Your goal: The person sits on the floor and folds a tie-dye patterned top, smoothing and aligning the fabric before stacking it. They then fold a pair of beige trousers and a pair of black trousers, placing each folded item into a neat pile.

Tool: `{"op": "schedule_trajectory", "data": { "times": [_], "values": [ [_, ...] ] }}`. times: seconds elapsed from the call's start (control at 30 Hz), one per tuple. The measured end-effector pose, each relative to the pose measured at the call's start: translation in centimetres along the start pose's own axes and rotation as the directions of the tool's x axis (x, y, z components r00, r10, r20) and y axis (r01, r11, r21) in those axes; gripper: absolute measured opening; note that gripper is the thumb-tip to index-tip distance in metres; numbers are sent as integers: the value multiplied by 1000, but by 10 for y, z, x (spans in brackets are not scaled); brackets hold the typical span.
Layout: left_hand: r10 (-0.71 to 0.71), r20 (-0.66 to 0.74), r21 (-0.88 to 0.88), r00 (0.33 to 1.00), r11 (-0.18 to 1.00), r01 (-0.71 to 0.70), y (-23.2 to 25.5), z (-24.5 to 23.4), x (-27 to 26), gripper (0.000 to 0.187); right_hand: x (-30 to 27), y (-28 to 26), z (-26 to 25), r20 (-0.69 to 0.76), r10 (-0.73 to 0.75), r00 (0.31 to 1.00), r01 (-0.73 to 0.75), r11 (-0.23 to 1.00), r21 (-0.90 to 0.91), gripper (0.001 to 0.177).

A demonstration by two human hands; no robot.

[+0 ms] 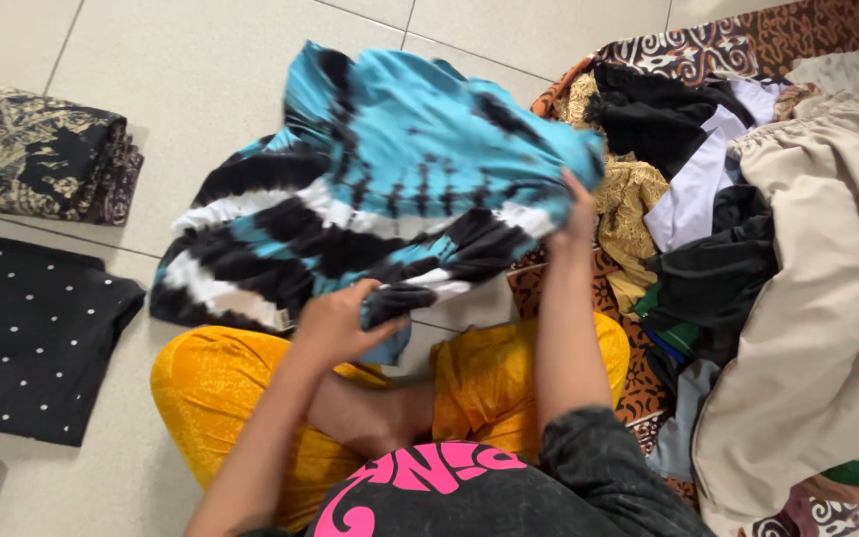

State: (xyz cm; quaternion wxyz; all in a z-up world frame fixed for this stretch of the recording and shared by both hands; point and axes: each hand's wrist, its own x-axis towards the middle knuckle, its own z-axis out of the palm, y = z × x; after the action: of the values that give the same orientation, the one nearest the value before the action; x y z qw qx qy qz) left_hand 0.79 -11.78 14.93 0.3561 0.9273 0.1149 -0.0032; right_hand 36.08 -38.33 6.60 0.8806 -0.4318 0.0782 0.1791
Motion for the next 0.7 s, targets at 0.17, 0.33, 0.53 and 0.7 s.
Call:
{"op": "schedule_trajectory", "data": {
  "times": [0.17,0.33,0.53,0.7],
  "values": [
    [165,-8,107,986,981,-163,35,-74,-20,42,-123,-56,-15,68,-200,977,189,972,139,62],
    [342,278,-422,898,883,-205,59,-121,-59,38,-188,-91,-65,-53,-350,935,351,936,10,60],
    [639,562,-674,526,722,-156,97,-193,-78,29,-149,-143,-43,108,-253,961,264,735,-625,66],
    [-307,-337,-849,890,508,-147,47,-223,18,43,19,-134,106,487,-370,791,588,240,-772,72]
  ]
}}
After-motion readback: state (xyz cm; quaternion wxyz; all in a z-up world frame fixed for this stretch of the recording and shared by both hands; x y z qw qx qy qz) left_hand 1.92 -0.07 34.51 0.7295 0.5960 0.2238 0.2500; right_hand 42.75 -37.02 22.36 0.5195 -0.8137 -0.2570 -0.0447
